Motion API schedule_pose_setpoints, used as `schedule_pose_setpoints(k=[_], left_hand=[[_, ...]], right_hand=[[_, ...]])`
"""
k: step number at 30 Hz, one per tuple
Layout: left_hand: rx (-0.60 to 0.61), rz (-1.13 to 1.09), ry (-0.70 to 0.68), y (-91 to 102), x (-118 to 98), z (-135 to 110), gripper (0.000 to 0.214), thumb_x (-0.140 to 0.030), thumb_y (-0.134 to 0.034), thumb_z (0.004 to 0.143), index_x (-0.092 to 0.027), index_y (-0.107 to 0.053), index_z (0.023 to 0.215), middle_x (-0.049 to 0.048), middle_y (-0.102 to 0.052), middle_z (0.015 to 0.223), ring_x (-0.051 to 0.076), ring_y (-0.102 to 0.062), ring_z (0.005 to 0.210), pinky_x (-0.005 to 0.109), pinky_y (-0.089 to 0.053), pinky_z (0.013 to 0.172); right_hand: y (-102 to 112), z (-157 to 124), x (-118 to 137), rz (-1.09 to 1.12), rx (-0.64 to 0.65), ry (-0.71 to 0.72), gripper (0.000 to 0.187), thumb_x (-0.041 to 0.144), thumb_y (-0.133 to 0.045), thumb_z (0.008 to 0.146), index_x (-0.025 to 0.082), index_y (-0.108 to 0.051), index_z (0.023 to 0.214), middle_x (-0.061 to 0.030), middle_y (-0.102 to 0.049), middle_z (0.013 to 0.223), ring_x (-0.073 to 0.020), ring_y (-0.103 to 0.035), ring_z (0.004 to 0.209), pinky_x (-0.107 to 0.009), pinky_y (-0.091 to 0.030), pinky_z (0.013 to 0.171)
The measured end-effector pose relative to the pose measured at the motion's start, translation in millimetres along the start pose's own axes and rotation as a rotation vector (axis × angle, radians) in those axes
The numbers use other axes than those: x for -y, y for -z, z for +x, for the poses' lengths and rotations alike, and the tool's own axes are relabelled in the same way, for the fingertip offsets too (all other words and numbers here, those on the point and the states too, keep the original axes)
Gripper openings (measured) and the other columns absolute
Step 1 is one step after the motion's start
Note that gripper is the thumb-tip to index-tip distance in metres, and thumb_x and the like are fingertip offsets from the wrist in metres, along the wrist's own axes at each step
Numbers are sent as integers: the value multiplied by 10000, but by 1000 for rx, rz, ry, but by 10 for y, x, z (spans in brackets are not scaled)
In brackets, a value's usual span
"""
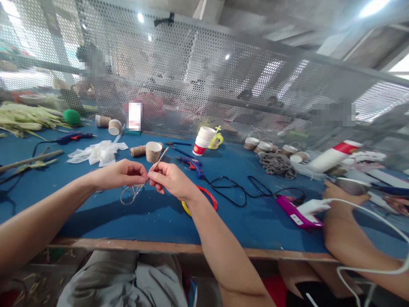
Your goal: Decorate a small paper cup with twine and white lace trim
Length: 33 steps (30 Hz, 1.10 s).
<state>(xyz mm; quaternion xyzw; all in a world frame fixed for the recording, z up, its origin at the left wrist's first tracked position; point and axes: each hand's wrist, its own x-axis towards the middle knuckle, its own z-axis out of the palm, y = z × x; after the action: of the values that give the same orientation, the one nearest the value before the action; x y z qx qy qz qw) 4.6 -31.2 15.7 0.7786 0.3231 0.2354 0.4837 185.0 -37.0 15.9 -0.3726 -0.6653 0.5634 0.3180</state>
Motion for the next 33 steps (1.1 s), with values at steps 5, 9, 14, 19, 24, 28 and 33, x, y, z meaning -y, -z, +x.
schedule_pose_setpoints(k=[5,9,14,19,24,28,33], left_hand=[[-110,200,-112,-16,-25,-5,127,-245,-469,777,-139,-516,725,-28,-470,616,75,-396,558,206,-335,526],[-173,266,-168,-57,3,14,108,-218,-451,790,-140,-499,731,-21,-463,621,81,-394,563,212,-340,529],[-300,348,-266,-117,47,59,106,-194,-452,797,-144,-505,719,3,-496,681,97,-433,624,227,-362,582],[-350,309,-253,-143,87,78,111,-211,-460,797,-141,-512,728,6,-497,684,96,-420,619,231,-357,569],[-131,4,-66,-106,93,68,196,-308,-446,799,-135,-497,724,-39,-418,586,62,-349,509,202,-300,472],[-110,-80,-21,-95,66,63,208,-321,-447,792,-134,-486,711,-45,-405,583,57,-347,502,196,-290,463],[-186,45,-42,-114,63,80,194,-300,-467,779,-128,-500,694,-44,-417,582,59,-341,519,199,-276,474]], right_hand=[[1,7,-5,24,-31,-3,203,329,-601,711,165,-482,722,51,-509,538,-36,-409,404,-176,-315,366],[25,12,-14,46,-33,3,208,333,-605,711,158,-493,720,50,-512,538,-34,-407,403,-174,-313,364],[46,15,-21,79,-51,8,217,334,-616,704,154,-495,719,49,-517,537,-35,-412,400,-172,-309,360],[47,12,-14,90,-75,13,222,328,-628,692,151,-497,717,48,-517,537,-36,-418,403,-172,-318,361],[41,13,-7,74,-60,28,232,344,-621,699,151,-496,724,45,-524,549,-34,-420,405,-169,-330,365],[21,23,-15,-3,-85,54,234,362,-603,715,153,-499,737,37,-531,580,-41,-442,428,-179,-359,383],[-3,46,-41,-123,-160,29,248,383,-567,745,156,-475,706,42,-508,562,-37,-428,416,-174,-337,373]])
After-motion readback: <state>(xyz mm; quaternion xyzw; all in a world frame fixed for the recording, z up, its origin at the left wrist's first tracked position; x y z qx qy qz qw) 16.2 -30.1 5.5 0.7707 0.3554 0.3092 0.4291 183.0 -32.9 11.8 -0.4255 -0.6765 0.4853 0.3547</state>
